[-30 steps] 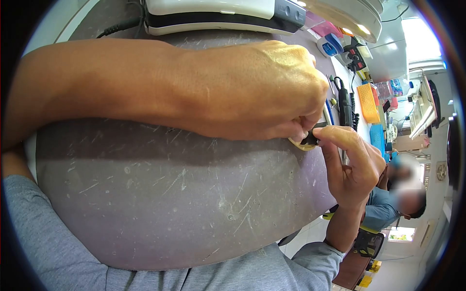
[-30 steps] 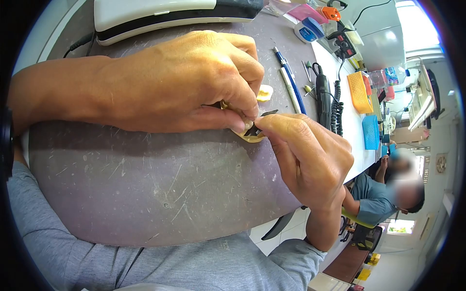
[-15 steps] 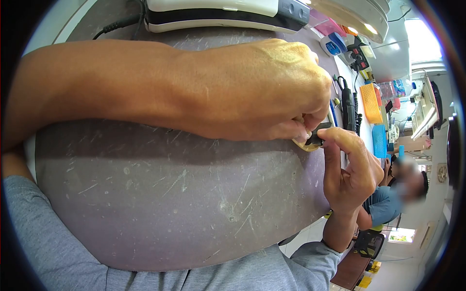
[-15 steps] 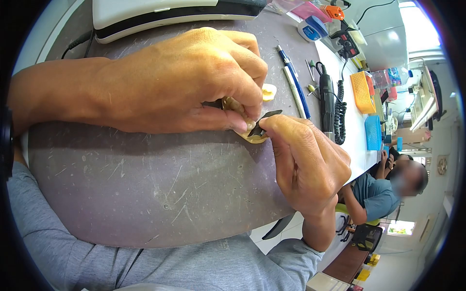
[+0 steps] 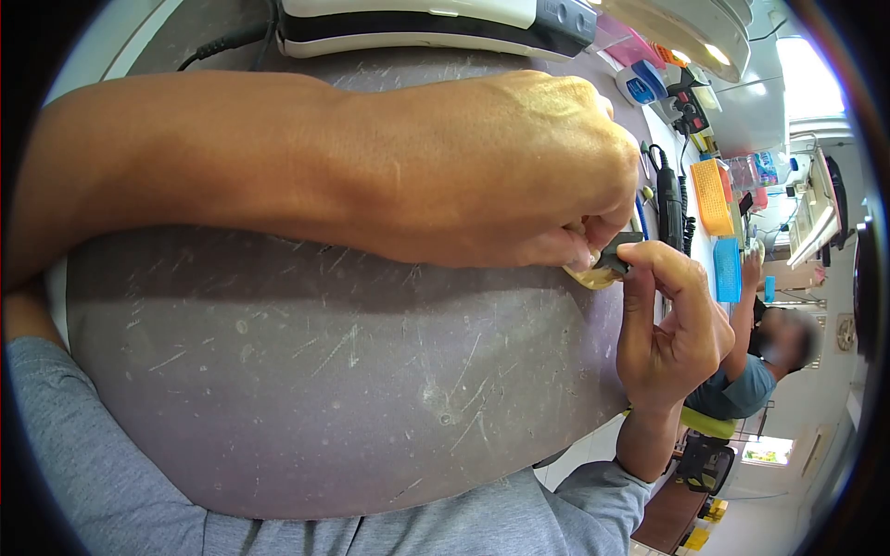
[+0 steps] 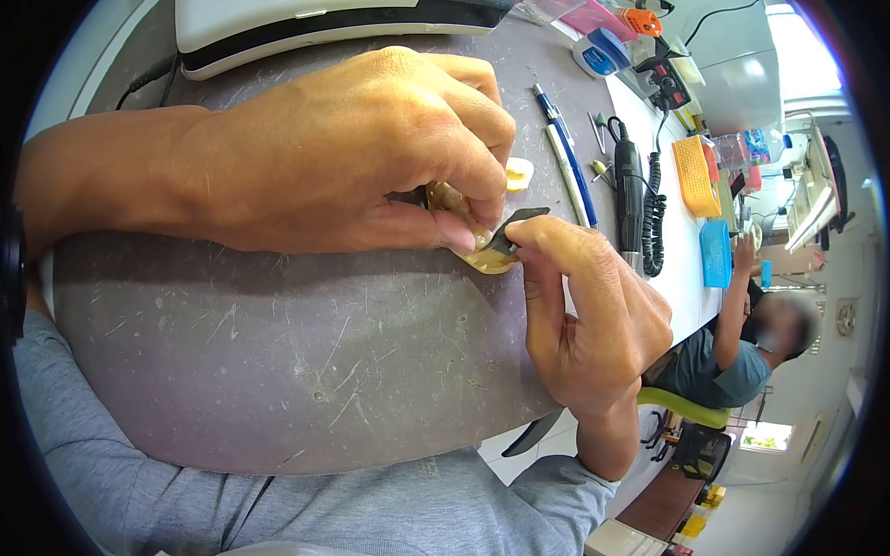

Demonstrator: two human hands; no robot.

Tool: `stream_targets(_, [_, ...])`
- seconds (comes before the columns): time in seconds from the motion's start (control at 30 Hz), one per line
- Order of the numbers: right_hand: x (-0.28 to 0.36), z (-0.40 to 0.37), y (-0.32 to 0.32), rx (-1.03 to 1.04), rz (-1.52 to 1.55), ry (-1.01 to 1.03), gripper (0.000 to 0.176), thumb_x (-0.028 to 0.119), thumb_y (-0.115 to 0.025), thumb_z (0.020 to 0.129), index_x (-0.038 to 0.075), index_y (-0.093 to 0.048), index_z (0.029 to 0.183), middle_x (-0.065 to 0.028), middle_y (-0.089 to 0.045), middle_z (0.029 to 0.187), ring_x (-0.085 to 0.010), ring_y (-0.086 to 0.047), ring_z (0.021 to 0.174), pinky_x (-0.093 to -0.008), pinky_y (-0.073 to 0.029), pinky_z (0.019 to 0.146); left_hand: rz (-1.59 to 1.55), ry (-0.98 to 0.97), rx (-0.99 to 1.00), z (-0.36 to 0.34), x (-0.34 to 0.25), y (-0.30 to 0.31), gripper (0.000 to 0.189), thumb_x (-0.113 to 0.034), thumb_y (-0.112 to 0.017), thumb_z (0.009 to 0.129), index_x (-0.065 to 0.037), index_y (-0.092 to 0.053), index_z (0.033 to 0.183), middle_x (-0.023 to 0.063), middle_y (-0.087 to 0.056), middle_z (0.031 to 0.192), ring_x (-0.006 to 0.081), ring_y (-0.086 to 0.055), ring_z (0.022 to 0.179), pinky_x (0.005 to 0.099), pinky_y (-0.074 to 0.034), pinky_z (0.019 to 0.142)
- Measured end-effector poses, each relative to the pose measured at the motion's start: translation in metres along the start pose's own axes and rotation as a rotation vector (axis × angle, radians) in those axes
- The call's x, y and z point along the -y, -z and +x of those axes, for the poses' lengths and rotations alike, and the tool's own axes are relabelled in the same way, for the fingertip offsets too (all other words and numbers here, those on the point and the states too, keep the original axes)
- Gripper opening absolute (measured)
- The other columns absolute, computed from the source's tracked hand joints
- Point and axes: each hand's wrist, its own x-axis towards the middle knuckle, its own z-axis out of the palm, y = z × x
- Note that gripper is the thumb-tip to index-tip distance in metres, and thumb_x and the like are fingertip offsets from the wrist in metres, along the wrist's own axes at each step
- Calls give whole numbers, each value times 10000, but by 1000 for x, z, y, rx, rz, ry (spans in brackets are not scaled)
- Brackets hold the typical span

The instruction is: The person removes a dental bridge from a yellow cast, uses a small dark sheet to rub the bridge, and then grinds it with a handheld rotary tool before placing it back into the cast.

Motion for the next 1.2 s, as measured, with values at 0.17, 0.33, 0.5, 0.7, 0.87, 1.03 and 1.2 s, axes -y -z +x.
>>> stream_targets(0.17, [-8,-6,9,-180,33,-90,166,-77,-739,811,-2,-706,956,-147,-711,933,-244,-687,810,-306,-525,690,-13,105,233,1,-6,14,282,-81,-766,802,-37,-673,1064,100,-679,981,293,-599,1072,404,-505,898])
stream_targets(0.33, [-14,4,22,-224,-160,-9,141,11,-756,825,16,-698,954,-139,-672,1052,-239,-620,950,-319,-480,765,42,112,339,4,-11,30,552,25,-686,787,-39,-517,1309,116,-672,975,316,-582,1124,428,-496,924])
stream_targets(0.5, [-14,-7,21,-214,187,-240,71,-48,-723,887,-41,-692,951,-123,-695,930,-142,-636,818,-228,-515,705,133,22,264,6,-16,26,435,1,-685,810,0,-556,1225,166,-669,916,349,-630,1023,440,-505,873])
stream_targets(0.7, [-11,-6,20,-144,288,-295,103,-71,-722,866,-58,-701,966,-129,-702,924,-153,-653,804,-237,-518,709,4,72,67,13,-25,17,209,-6,-658,824,58,-631,1021,226,-679,860,382,-684,935,489,-516,828])
stream_targets(0.87, [-9,-2,19,-93,234,-239,122,-92,-727,839,-55,-709,954,-135,-716,908,-158,-660,803,-249,-521,730,0,1,91,11,-2,13,201,-27,-643,821,45,-650,1009,233,-698,933,383,-693,930,454,-544,806])
stream_targets(1.03, [-9,-1,17,-107,231,-289,137,-99,-739,815,-49,-718,941,-134,-724,893,-170,-668,803,-266,-519,745,9,115,313,10,-7,28,209,-92,-618,940,-57,-606,1145,121,-653,1153,305,-621,1081,423,-499,950])
stream_targets(1.2, [-17,8,18,-49,200,-133,136,-93,-755,804,-43,-718,925,-137,-733,889,-196,-691,806,-278,-529,743,-75,397,358,9,-24,35,214,-187,-703,905,-29,-637,1033,125,-671,953,292,-647,982,396,-508,866])
